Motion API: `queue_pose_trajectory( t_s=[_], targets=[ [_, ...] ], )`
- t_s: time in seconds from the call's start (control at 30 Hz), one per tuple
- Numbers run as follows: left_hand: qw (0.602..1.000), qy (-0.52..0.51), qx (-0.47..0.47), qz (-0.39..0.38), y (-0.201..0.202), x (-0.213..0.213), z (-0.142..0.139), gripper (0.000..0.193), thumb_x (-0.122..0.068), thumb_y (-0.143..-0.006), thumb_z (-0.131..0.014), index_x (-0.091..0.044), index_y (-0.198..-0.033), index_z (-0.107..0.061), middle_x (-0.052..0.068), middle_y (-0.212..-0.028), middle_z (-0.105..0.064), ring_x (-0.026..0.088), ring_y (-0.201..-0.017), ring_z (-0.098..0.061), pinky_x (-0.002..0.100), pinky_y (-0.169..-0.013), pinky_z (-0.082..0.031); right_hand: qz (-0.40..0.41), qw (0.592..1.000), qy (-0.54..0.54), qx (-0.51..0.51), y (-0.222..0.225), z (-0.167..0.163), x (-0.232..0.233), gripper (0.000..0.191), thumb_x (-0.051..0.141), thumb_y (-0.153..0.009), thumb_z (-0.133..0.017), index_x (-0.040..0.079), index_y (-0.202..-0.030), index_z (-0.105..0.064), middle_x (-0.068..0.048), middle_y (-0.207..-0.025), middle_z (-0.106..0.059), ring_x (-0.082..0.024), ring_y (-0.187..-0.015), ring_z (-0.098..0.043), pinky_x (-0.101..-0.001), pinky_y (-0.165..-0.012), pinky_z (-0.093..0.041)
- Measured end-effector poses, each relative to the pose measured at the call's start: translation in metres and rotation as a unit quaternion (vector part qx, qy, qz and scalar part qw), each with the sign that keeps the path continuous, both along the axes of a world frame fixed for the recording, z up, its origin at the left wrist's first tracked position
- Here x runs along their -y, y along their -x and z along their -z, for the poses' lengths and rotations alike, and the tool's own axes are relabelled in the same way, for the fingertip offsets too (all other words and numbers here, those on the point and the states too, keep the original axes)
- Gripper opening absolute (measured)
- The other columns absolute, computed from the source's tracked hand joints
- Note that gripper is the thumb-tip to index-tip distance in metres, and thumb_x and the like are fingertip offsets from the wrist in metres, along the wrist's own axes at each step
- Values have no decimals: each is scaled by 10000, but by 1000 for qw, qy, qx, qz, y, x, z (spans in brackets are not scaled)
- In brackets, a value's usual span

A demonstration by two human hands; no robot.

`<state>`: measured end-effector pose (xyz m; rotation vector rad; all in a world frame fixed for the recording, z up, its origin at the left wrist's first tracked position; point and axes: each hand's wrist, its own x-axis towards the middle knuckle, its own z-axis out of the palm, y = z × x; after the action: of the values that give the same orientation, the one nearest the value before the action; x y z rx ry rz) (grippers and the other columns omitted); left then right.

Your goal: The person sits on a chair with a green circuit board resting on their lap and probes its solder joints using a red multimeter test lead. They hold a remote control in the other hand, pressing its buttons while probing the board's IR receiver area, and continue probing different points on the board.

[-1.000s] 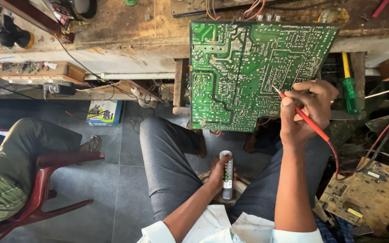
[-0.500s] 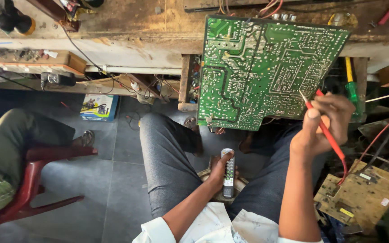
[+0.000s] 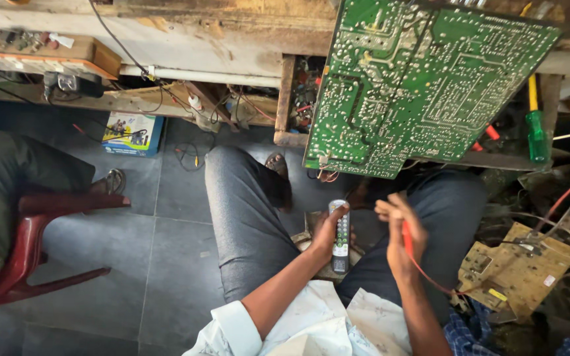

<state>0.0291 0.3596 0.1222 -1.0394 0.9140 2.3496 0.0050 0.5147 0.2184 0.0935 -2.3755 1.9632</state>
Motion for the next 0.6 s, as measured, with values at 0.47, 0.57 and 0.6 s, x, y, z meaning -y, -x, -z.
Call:
queue_pose_trajectory(
  t_s=[0.47, 0.57, 0.6],
  targets=[
    [997, 59, 2, -44, 5, 8, -28, 405, -422, -837, -742, -106, -1061, -624, 9, -730, -620, 132, -556, -623, 301, -502, -526, -215, 918, -34, 331, -28, 31, 15, 623, 121, -805, -810, 52, -1369, -554, -52, -1033, -729, -148, -929, -689, -317, -808, -567],
    [996, 71, -14, -50, 5, 6, -23, 420, -422, -853, -757, -85, -1076, -643, -11, -763, -609, 108, -594, -610, 289, -541, -524, -234, 911, -19, 340, -26, 27, 17, 618, 93, -806, -819, 36, -1366, -567, -80, -996, -721, -164, -897, -678, -323, -809, -561],
    [996, 76, -8, -46, 5, 5, -20, 418, -425, -847, -755, -90, -1071, -642, -11, -759, -603, 109, -595, -608, 293, -544, -523, -236, 907, -21, 347, -26, 26, 17, 619, 89, -808, -820, 33, -1371, -568, -89, -977, -716, -169, -882, -673, -328, -802, -559]
  ],
)
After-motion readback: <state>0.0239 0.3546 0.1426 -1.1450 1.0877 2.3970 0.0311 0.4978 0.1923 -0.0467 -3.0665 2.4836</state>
